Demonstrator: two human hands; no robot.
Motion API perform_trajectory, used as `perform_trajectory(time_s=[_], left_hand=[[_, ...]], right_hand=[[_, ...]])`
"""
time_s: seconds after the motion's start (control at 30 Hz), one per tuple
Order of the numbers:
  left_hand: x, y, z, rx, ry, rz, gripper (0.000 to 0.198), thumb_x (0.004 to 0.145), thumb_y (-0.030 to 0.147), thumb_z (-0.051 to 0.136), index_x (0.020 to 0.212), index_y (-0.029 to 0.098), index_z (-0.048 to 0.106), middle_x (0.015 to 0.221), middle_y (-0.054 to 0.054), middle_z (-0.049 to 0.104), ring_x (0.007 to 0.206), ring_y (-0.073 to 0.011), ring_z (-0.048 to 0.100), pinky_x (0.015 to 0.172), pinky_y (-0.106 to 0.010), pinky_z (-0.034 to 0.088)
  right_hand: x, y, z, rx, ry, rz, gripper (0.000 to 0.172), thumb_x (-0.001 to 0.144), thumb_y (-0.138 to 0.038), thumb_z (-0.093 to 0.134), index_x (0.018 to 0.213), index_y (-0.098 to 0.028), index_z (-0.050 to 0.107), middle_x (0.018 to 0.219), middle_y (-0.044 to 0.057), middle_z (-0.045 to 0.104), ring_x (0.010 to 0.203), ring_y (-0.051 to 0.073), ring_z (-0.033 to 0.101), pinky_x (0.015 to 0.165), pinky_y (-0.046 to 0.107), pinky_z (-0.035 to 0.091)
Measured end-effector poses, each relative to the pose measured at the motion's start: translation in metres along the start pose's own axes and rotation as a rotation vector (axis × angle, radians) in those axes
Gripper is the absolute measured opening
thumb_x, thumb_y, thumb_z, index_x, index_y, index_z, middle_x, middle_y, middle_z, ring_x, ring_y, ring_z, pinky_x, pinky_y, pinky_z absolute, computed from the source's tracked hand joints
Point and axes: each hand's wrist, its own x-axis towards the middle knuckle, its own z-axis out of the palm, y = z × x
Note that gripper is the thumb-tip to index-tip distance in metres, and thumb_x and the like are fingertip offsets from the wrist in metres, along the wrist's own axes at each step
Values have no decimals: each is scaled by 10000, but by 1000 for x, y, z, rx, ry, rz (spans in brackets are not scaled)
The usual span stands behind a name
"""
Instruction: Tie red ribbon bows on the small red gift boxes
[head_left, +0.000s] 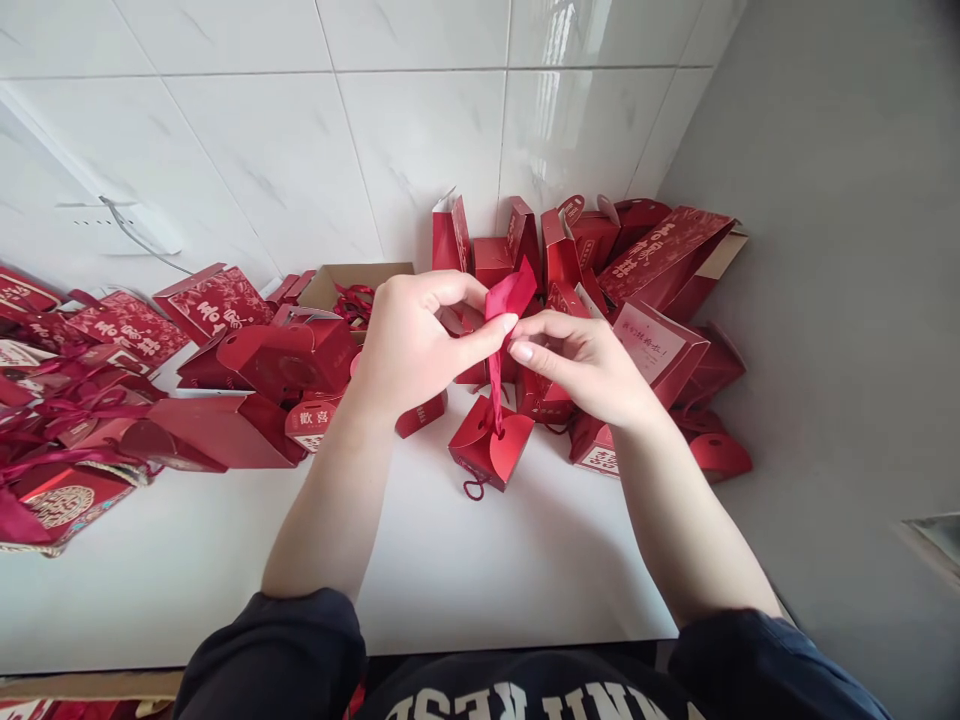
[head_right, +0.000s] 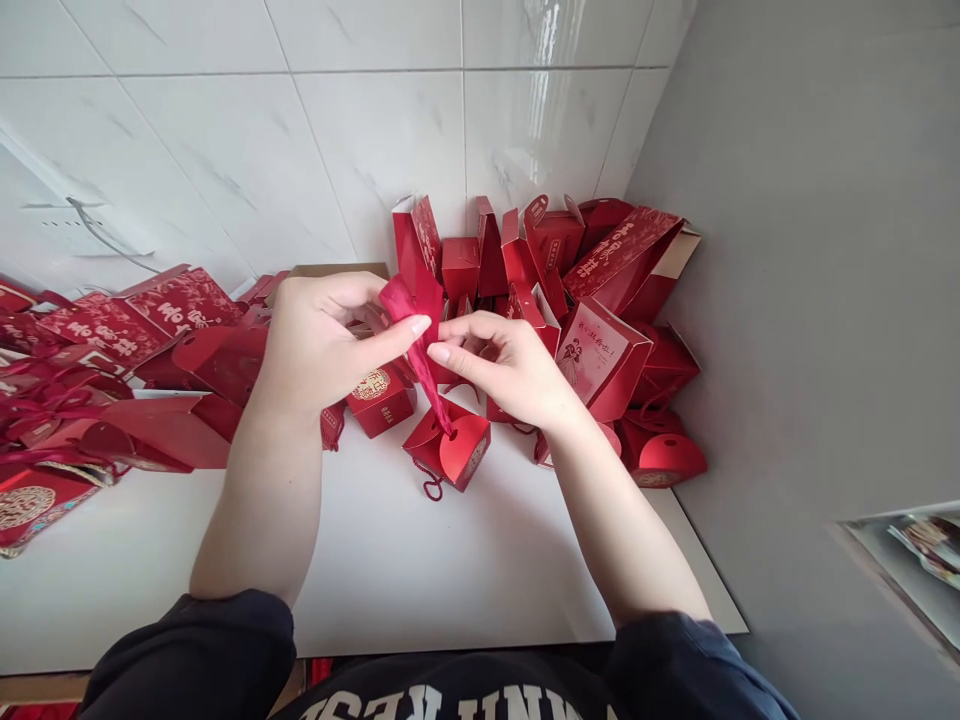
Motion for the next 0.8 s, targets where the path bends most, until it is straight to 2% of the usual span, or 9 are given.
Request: perform_trajectory(time_s=[0.13, 0.2, 0.33, 0.47, 0.57, 0.7, 0.8], left_hand=[[7, -11, -2, -137, -40, -70, 109, 765, 252, 718, 712, 160, 694, 703, -18, 692, 665, -146, 642, 599, -261, 526], [9, -20, -3, -258, -66, -123, 93, 761, 255, 721, 762, 163, 718, 764, -32, 719, 727, -164, 671, 655, -281, 551], [11, -33, -5, -445, -182, -193, 107, 723, 269, 753, 783, 182, 736, 806, -35, 731, 761, -181, 686, 708, -315, 567], [12, -34, -10, -439, -296, -194, 150, 686, 331, 777, 740, 201, 725, 789, -34, 709, 761, -202, 680, 706, -341, 560], [15, -34, -12, -417, -347, -169, 185, 646, 370, 799, 699, 214, 715, 863, -48, 708, 836, -223, 679, 714, -347, 547], [22, -42, -13, -465, -448, -132, 240, 559, 397, 848, 580, 227, 679, 973, -63, 702, 958, -247, 658, 786, -374, 541], [27, -49, -12, -488, -513, -128, 282, 517, 455, 861, 576, 239, 690, 991, -68, 701, 970, -256, 650, 816, -398, 535]], right_hand=[[-2, 7, 3, -47, -50, 24, 263, 858, -430, 669, 813, -171, 682, 754, 13, 628, 690, 142, 560, 668, 284, 457], [-3, 8, 3, -74, -43, 18, 267, 849, -424, 681, 769, -169, 669, 730, 10, 614, 665, 136, 543, 642, 278, 444], [-7, 8, 5, -96, -97, 10, 260, 858, -425, 669, 796, -173, 681, 797, 32, 644, 712, 153, 571, 654, 281, 456], [-7, 9, 5, 15, -92, -5, 239, 894, -415, 626, 841, -182, 631, 821, 20, 620, 714, 134, 557, 675, 269, 462], [-5, 19, 5, 136, -108, -5, 186, 918, -372, 598, 880, -189, 599, 800, -7, 575, 699, 114, 530, 683, 252, 449], [-3, 39, 7, 210, -230, 71, 184, 958, -316, 521, 992, -201, 661, 823, -1, 586, 724, 117, 530, 727, 267, 450], [-3, 51, 13, 300, -349, 36, 185, 921, -294, 578, 1044, -209, 686, 895, 15, 639, 831, 142, 573, 844, 310, 466]])
